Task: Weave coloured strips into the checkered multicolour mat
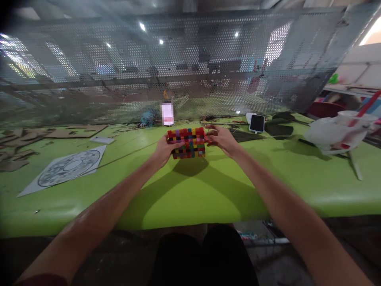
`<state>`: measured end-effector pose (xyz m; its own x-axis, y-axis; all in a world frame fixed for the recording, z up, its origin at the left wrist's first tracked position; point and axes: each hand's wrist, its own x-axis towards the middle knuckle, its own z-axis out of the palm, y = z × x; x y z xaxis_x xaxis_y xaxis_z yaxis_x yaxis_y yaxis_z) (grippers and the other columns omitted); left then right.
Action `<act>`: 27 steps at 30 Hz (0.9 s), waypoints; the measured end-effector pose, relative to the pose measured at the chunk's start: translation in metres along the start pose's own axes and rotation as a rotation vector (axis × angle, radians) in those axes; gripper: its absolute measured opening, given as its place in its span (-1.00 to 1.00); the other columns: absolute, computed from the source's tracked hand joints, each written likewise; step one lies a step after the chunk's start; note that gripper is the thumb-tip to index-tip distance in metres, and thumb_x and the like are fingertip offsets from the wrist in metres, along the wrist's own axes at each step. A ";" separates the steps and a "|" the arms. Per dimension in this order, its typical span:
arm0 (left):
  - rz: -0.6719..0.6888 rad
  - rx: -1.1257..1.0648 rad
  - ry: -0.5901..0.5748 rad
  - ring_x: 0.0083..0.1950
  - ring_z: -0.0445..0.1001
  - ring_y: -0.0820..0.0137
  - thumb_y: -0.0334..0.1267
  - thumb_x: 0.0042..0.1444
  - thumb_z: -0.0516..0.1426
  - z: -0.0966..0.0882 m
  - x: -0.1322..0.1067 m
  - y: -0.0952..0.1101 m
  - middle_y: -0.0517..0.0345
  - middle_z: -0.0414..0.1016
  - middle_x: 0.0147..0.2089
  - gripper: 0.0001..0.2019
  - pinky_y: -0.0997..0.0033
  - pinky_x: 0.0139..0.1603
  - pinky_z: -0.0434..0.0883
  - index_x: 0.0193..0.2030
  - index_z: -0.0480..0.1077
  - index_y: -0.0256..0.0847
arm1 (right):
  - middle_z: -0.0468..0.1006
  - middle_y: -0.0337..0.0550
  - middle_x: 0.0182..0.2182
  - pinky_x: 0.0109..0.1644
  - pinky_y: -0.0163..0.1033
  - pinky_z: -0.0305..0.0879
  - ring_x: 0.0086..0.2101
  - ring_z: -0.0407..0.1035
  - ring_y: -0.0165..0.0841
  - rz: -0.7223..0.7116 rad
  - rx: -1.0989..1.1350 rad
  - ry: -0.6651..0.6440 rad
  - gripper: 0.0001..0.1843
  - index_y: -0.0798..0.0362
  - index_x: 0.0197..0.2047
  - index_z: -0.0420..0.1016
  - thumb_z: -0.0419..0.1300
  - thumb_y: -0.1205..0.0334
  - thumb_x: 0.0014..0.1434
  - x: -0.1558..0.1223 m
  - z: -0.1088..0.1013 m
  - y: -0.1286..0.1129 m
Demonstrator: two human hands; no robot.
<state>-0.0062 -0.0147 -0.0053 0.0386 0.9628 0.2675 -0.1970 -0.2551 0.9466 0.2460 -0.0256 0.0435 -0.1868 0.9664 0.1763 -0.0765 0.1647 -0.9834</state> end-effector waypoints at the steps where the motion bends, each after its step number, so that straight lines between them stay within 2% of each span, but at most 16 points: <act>1: -0.023 -0.012 0.014 -0.04 0.66 0.16 -0.25 -0.20 0.53 -0.001 0.000 0.000 -0.13 0.66 0.00 -0.45 -0.15 0.16 0.56 -0.04 0.49 -0.22 | 0.68 -0.16 -0.22 -0.29 -0.31 0.56 -0.27 0.59 -0.35 -0.004 0.026 0.020 -0.50 0.02 -0.01 0.60 0.55 0.29 -0.05 0.000 -0.001 -0.001; 4: -0.087 -0.060 0.014 -0.04 0.66 0.16 -0.26 -0.20 0.52 0.000 -0.002 0.000 -0.12 0.66 -0.01 -0.48 -0.13 0.17 0.55 -0.07 0.51 -0.22 | 0.65 -0.23 -0.31 -0.29 -0.31 0.55 -0.34 0.56 -0.39 -0.021 0.087 0.038 -0.56 0.01 -0.07 0.62 0.53 0.33 -0.07 -0.002 0.001 -0.003; 6: -0.100 -0.077 -0.005 -0.04 0.66 0.16 -0.24 -0.20 0.52 0.001 -0.004 0.002 -0.12 0.67 -0.03 -0.50 -0.12 0.16 0.55 -0.09 0.52 -0.24 | 0.65 -0.24 -0.31 -0.24 -0.28 0.55 -0.32 0.56 -0.39 -0.036 0.101 0.019 -0.56 0.00 -0.08 0.63 0.53 0.31 -0.07 -0.004 0.004 -0.003; 11: -0.021 -0.053 -0.047 -0.03 0.64 0.16 -0.20 -0.08 0.47 0.002 -0.003 0.001 -0.09 0.63 -0.01 -0.53 -0.08 0.12 0.57 -0.04 0.47 -0.22 | 0.70 -0.13 -0.24 -0.02 -0.10 0.56 -0.23 0.59 -0.29 -0.056 0.076 -0.045 -0.60 0.03 -0.23 0.68 0.61 0.18 -0.18 -0.007 0.014 -0.001; 16: 0.203 0.202 0.139 0.03 0.54 0.27 -0.31 -0.04 0.44 -0.005 0.002 0.001 -0.05 0.42 0.10 -0.53 0.14 0.06 0.60 0.03 0.46 -0.14 | 0.70 -0.15 -0.32 0.09 -0.06 0.49 -0.24 0.58 -0.28 -0.126 0.023 -0.035 -0.62 0.02 -0.35 0.70 0.64 0.13 -0.27 -0.009 0.018 -0.001; 19: 0.280 0.285 0.195 0.01 0.50 0.32 -0.30 -0.04 0.45 -0.009 0.004 0.003 -0.03 0.26 0.17 -0.62 0.23 0.01 0.62 -0.06 0.52 -0.12 | 0.71 -0.15 -0.29 0.10 -0.05 0.48 -0.20 0.57 -0.26 -0.196 -0.052 -0.053 -0.68 -0.01 -0.36 0.71 0.60 0.07 -0.19 -0.012 0.018 -0.005; 21: 0.288 0.276 0.201 -0.03 0.49 0.34 -0.33 -0.06 0.45 -0.011 0.005 0.005 0.00 0.23 0.14 -0.68 0.23 -0.02 0.64 -0.15 0.54 -0.14 | 0.71 -0.16 -0.29 0.12 -0.05 0.47 -0.18 0.58 -0.25 -0.228 -0.095 -0.105 -0.71 -0.02 -0.35 0.72 0.58 0.07 -0.14 -0.014 0.019 -0.008; 23: 0.302 0.288 0.213 0.00 0.48 0.29 -0.40 -0.08 0.42 -0.012 0.005 0.008 0.01 0.24 0.08 -0.75 0.17 0.02 0.63 -0.23 0.56 -0.16 | 0.70 -0.15 -0.30 0.13 -0.04 0.47 -0.18 0.58 -0.25 -0.261 -0.119 -0.178 -0.75 -0.02 -0.35 0.72 0.57 0.09 -0.10 -0.017 0.021 -0.011; 27: 0.377 0.374 0.237 0.14 0.42 0.17 -0.42 -0.06 0.37 -0.017 0.007 0.011 0.00 0.32 0.00 -0.85 0.04 0.27 0.48 -0.32 0.60 -0.14 | 0.70 -0.11 -0.33 0.12 -0.01 0.46 -0.17 0.57 -0.21 -0.302 -0.159 -0.264 -0.73 0.01 -0.39 0.70 0.58 0.06 -0.11 -0.021 0.026 -0.015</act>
<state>-0.0247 -0.0094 0.0044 -0.1959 0.7821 0.5915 0.2062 -0.5569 0.8046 0.2257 -0.0539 0.0558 -0.4247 0.7903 0.4416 -0.0175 0.4806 -0.8768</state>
